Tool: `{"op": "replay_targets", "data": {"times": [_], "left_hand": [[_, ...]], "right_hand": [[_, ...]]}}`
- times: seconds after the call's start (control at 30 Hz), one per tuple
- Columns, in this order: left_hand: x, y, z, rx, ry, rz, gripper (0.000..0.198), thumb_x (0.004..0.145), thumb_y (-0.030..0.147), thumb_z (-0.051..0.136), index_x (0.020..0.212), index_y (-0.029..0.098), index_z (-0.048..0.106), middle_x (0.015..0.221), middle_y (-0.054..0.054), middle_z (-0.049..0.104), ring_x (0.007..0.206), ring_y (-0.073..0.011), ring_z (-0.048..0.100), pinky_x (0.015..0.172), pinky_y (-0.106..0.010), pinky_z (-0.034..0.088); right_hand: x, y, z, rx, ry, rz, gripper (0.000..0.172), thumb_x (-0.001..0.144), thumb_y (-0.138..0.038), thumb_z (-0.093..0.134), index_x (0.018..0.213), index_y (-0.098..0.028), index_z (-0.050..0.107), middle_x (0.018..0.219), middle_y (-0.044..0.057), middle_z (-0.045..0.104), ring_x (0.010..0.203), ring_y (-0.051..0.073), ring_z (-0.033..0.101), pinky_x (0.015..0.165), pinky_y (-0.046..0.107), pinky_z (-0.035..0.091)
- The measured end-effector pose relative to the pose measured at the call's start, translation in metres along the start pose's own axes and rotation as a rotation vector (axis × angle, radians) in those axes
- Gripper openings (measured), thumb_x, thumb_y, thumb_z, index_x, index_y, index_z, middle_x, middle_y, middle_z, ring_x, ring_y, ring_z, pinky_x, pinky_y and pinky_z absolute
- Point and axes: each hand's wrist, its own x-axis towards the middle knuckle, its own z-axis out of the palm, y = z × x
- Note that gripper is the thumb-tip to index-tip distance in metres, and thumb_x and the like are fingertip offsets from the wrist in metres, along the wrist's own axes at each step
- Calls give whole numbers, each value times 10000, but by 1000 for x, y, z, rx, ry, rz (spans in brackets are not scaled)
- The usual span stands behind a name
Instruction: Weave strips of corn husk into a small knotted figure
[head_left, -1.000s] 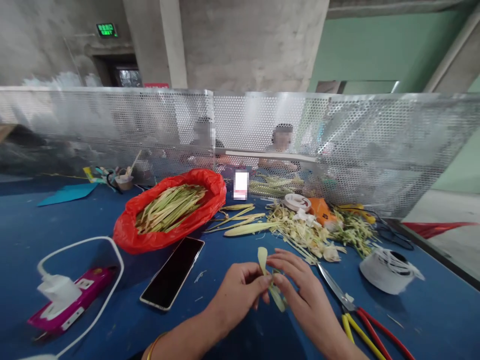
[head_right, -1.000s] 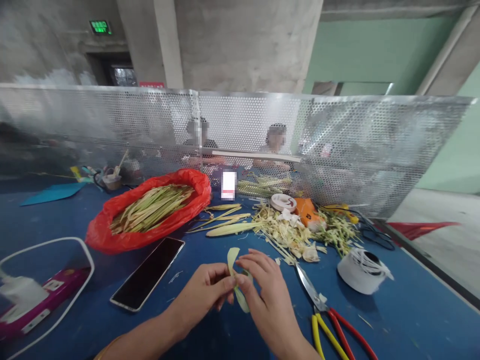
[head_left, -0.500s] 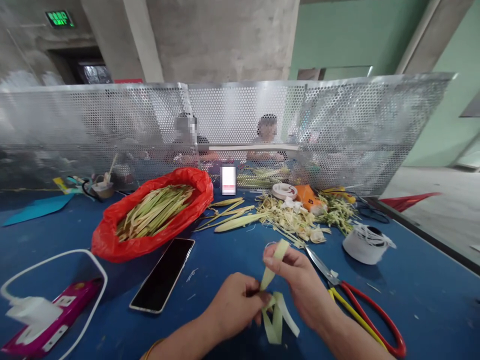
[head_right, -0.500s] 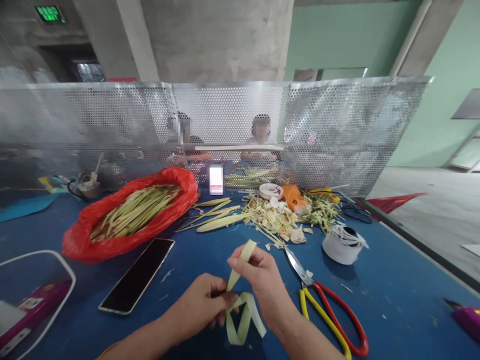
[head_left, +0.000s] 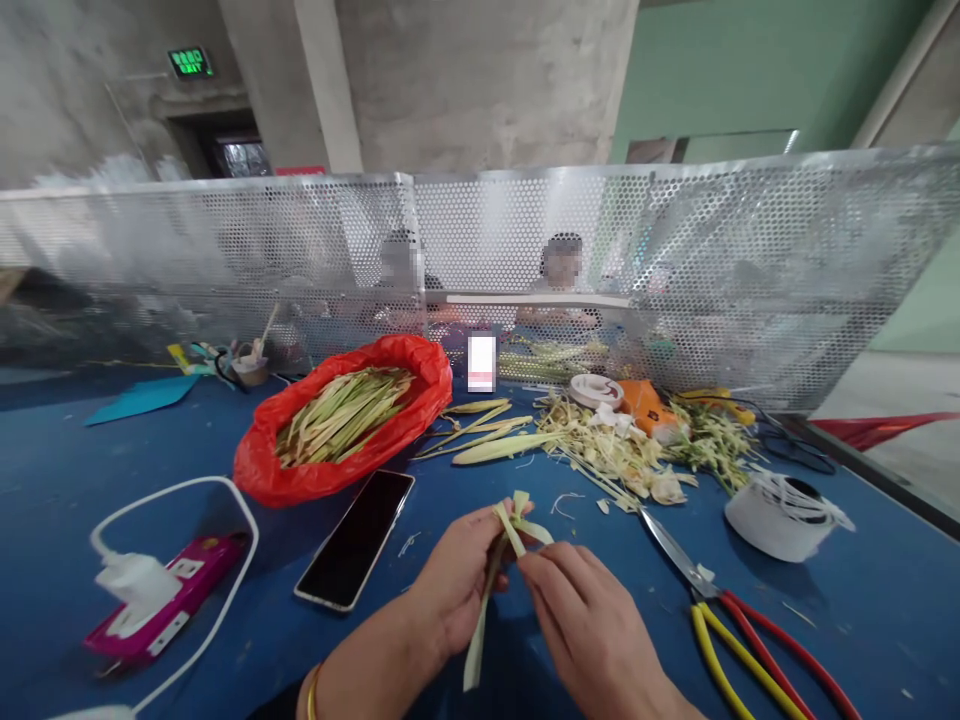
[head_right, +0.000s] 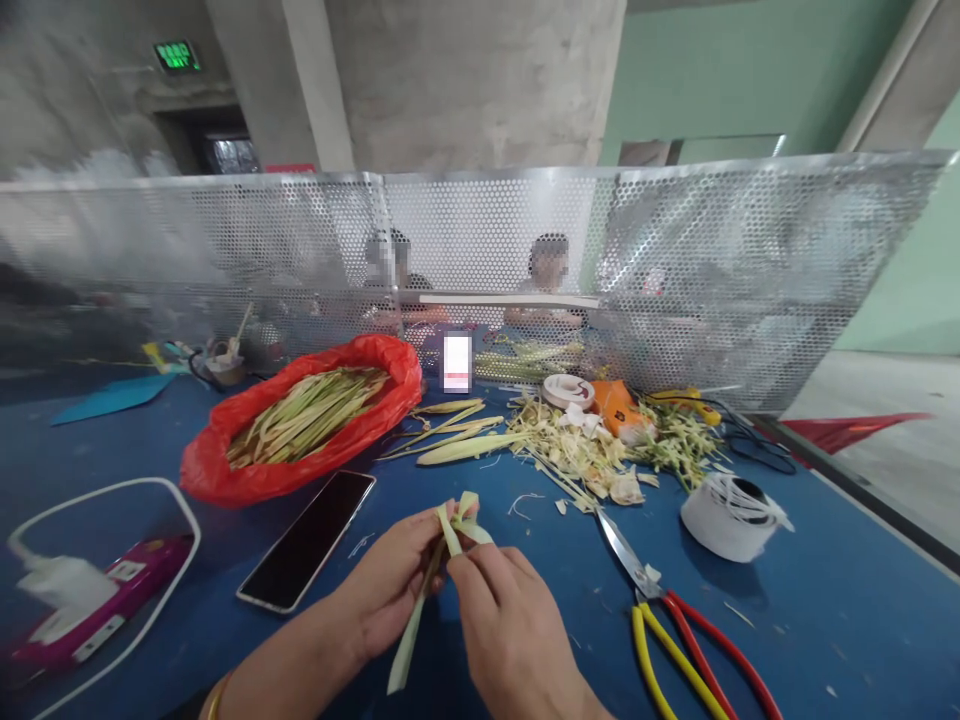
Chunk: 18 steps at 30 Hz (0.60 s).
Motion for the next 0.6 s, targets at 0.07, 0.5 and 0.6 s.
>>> {"op": "replay_targets", "data": {"times": [0.07, 0.5, 0.6], "left_hand": [[0, 0, 0, -100, 21, -37, 369, 730, 465, 719, 920, 150, 697, 697, -17, 639, 537, -83, 481, 467, -179, 300], [0, 4, 4, -402, 77, -49, 207, 881, 221, 576, 1009, 92, 676, 725, -59, 661, 603, -117, 627, 605, -216, 528], [2, 1, 2, -424, 59, -3, 206, 855, 231, 613, 999, 98, 674, 762, -55, 673, 639, -116, 626, 643, -217, 519]], "right_hand": [[-2, 3, 8, -36, -18, 13, 264, 950, -118, 344, 883, -196, 587, 749, 50, 653, 628, 178, 604, 617, 291, 456], [-5, 11, 14, -7, 53, 128, 144, 971, -202, 384, 969, -206, 527, 809, 23, 714, 633, 156, 647, 615, 273, 447], [-2, 9, 13, -132, 85, -11, 239, 970, -177, 371, 1121, -151, 554, 879, 74, 701, 749, 191, 647, 707, 319, 449]]}}
